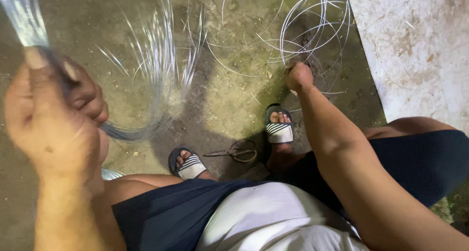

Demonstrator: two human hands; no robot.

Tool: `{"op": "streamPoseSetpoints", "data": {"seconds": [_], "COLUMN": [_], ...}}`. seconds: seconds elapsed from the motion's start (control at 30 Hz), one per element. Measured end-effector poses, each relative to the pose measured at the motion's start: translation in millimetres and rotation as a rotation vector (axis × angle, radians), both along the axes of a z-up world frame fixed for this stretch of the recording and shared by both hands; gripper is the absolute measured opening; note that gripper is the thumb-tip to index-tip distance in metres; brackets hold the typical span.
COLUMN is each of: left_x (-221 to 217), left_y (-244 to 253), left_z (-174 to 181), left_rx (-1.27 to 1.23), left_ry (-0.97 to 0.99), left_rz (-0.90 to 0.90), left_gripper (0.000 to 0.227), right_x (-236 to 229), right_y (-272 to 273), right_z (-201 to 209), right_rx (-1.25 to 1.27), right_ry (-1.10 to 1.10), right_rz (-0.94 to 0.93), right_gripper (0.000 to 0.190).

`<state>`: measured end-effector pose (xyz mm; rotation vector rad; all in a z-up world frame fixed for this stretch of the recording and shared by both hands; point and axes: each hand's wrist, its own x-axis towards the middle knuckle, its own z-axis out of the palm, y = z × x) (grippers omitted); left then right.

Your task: The person gathers thin metal wires from a pile on the floor and aligns them into a neat bundle by hand. The person repeatedly picks up individual wires, straightens them, and adds them to the growing bundle held in the left hand.

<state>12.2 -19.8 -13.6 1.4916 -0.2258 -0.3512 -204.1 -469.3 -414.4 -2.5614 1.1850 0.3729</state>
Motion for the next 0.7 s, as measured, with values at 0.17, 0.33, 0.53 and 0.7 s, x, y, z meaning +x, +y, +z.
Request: {"op": "streamPoseSetpoints", "data": {"seconds": [0.17,0.33,0.53,0.7], "left_x": [3.4,-0.5,-3.1,-22.3], "left_y": [-8.1,-15.4,-29.5,-48.2], "left_z": [-7.2,-12.7,-25.3,-35.7], "left_rx": [0.004,0.147,0.23,0.299], "left_ry": [0.037,0.056,-0.097,-0.164], "left_rz": [-0.035,-0.072,-0.118,-0.117], "left_gripper": [0.041,0.031,0.033,0.032], "right_x": [52.4,102.6,101.6,91.1], "right_y": [-31.6,-34.3,38.1,136.4], "right_z": [59.0,216.1,381.2,403.3], "right_rx": [-0.053,-0.382,-0.6,-1.519], "right_ry": [0.1,0.152,-0.31,-0.437], "right_rz": [0.085,0.297,0.663,1.329], "right_gripper": [0.026,0.021,0.018,0.022]}}
